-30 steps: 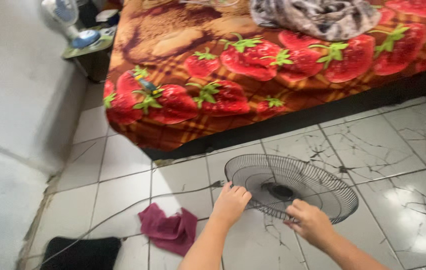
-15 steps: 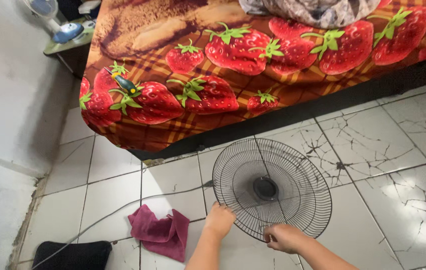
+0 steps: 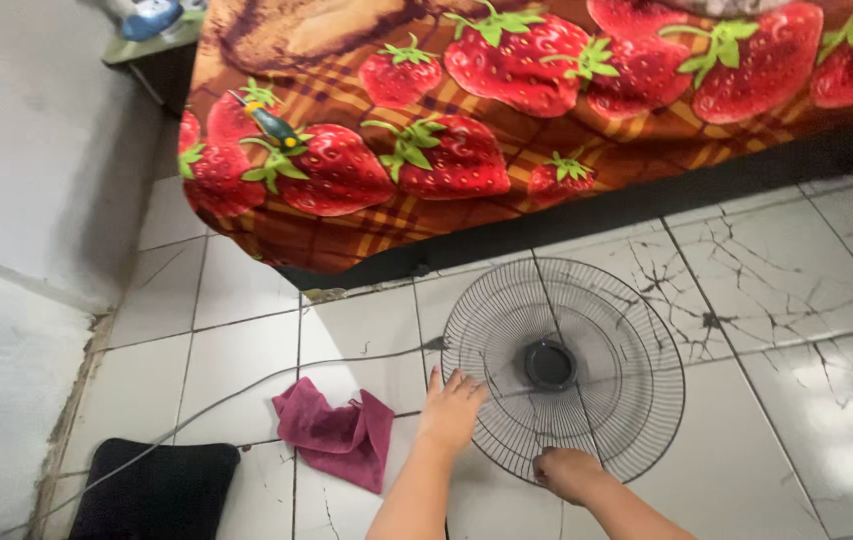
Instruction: The person unplugs a standing electric fan, then uses a screwdriver to loosen the screw on the front grille. They remove the front grille and place it on the floor. The person then removes the rear grille and places it on the floor as well.
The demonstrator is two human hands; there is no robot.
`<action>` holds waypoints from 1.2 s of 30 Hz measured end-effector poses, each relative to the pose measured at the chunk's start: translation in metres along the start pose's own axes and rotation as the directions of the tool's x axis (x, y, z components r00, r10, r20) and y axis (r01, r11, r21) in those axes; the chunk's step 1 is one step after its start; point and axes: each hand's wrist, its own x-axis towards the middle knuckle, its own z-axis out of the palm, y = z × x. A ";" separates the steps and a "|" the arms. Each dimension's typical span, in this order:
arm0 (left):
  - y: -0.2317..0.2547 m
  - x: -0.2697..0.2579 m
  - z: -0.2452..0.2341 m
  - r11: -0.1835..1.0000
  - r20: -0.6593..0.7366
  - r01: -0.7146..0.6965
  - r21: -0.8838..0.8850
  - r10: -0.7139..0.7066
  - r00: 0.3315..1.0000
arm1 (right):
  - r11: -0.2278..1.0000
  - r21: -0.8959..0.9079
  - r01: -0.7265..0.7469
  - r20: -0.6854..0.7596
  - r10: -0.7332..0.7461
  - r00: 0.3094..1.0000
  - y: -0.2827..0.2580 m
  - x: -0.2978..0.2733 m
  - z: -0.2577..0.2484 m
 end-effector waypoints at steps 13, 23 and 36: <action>-0.008 -0.059 -0.115 0.991 -0.572 0.125 -0.042 -0.127 0.811 | 0.969 -0.240 0.066 -0.819 -0.238 0.522 -0.106 -0.019 -0.160; -0.054 -0.197 -0.219 0.962 -0.765 0.270 -0.031 -0.196 0.614 | 0.880 -0.428 0.208 -0.854 -0.468 0.226 -0.274 -0.067 -0.241; -0.121 -0.438 -0.405 0.760 -0.960 0.644 0.085 -0.111 0.258 | 0.647 -0.693 0.318 -0.714 -0.676 -0.181 -0.530 -0.201 -0.320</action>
